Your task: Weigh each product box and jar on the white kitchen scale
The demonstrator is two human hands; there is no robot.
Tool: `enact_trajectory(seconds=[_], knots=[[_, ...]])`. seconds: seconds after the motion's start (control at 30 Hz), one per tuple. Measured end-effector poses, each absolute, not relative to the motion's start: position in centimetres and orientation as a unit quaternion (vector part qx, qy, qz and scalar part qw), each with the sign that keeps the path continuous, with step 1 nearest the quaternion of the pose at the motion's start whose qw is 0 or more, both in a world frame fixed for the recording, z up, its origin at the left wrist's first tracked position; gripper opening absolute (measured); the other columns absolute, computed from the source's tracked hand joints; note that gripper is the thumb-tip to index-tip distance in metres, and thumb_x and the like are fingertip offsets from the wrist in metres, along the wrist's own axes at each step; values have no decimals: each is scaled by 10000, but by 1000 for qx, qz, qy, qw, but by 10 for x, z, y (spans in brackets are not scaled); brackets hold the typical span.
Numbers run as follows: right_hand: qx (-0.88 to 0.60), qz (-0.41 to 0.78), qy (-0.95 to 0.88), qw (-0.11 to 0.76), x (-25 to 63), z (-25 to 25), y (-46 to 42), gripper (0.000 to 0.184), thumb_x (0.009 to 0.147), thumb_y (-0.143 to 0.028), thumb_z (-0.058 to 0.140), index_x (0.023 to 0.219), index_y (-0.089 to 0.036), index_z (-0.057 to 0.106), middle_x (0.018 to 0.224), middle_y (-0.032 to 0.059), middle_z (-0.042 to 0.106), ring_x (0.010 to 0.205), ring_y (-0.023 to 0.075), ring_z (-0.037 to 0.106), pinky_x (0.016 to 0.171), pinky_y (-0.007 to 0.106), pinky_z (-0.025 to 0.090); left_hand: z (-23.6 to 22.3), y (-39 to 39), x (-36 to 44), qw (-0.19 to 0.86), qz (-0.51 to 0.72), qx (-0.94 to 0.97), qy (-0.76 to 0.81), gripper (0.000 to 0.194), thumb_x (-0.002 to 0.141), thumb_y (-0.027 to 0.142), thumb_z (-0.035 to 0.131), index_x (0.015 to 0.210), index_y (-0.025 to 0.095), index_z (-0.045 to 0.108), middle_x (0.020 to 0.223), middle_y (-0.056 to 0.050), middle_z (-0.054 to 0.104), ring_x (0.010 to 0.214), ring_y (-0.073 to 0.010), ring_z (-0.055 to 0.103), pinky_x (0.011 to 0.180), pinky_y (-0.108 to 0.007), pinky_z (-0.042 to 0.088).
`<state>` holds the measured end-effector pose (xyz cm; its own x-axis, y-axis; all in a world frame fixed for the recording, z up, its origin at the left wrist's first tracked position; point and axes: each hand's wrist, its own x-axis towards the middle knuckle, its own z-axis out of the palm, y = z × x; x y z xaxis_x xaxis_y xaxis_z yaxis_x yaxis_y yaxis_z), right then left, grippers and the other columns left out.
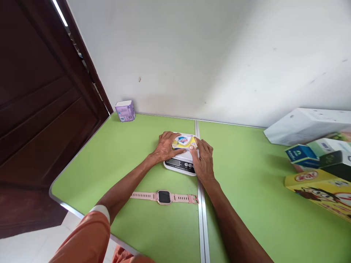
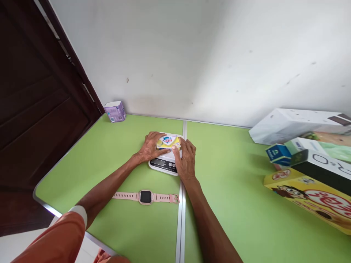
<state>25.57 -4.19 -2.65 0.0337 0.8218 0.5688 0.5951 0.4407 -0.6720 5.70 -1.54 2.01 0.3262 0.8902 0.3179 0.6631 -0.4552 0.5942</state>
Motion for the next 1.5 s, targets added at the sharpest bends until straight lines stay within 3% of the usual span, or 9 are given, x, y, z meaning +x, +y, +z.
enact_trajectory(seconds=[0.27, 0.57, 0.8, 1.0, 1.13, 1.27, 1.5], knots=[[-502, 95, -710, 484, 242, 0, -50, 587, 1125, -599, 350, 1475, -238, 653, 1413, 179, 710, 1412, 395, 566, 1204, 686, 426, 38, -14, 34, 227, 312, 788, 479, 678, 827, 518, 884, 1407, 243, 666, 1350, -127, 709, 1307, -356, 612, 1185, -550, 466], [-401, 172, -802, 409, 120, 18, -18, 590, 1081, -559, 534, 1501, -159, 640, 1387, 221, 726, 1283, 400, 639, 1113, 646, 535, 47, -30, -106, 278, 392, 695, 535, 724, 749, 559, 913, 1345, 217, 685, 1357, -113, 693, 1238, -308, 685, 1077, -432, 570], [-403, 257, -826, 298, 13, -15, 1, 592, 1050, -409, 588, 1551, -94, 568, 1404, 229, 710, 1328, 380, 610, 1179, 573, 510, 11, -31, -197, 258, 394, 630, 618, 669, 748, 396, 882, 1352, 197, 671, 1343, -111, 666, 1237, -304, 674, 1101, -461, 567], [-423, 239, -836, 254, -15, -15, 20, 633, 1050, -323, 577, 1622, -75, 466, 1482, 230, 665, 1391, 365, 570, 1217, 538, 462, 3, 2, -228, 157, 333, 663, 652, 676, 833, 380, 808, 1467, 219, 635, 1391, -125, 626, 1366, -344, 572, 1243, -527, 447], [-430, 219, -849, 215, -20, -11, 30, 654, 1059, -317, 575, 1643, -59, 432, 1541, 240, 625, 1434, 357, 543, 1223, 504, 443, 2, 27, -235, 149, 341, 648, 664, 728, 834, 357, 799, 1516, 214, 586, 1467, -136, 576, 1405, -342, 575, 1254, -501, 453], [-412, 188, -865, 216, -22, -12, 28, 610, 1059, -325, 580, 1612, -88, 482, 1594, 230, 587, 1473, 366, 512, 1240, 528, 417, 1, 42, -237, 140, 369, 616, 682, 813, 758, 297, 850, 1501, 178, 543, 1521, -165, 570, 1423, -353, 584, 1256, -506, 454], [-391, 170, -884, 191, -19, 4, 19, 512, 1082, -340, 611, 1486, -26, 600, 1624, 246, 571, 1551, 353, 473, 1315, 477, 349, 11, 52, -228, 102, 404, 570, 708, 689, 684, 250, 836, 1327, 165, 602, 1385, -160, 632, 1361, -360, 619, 1258, -531, 460]])
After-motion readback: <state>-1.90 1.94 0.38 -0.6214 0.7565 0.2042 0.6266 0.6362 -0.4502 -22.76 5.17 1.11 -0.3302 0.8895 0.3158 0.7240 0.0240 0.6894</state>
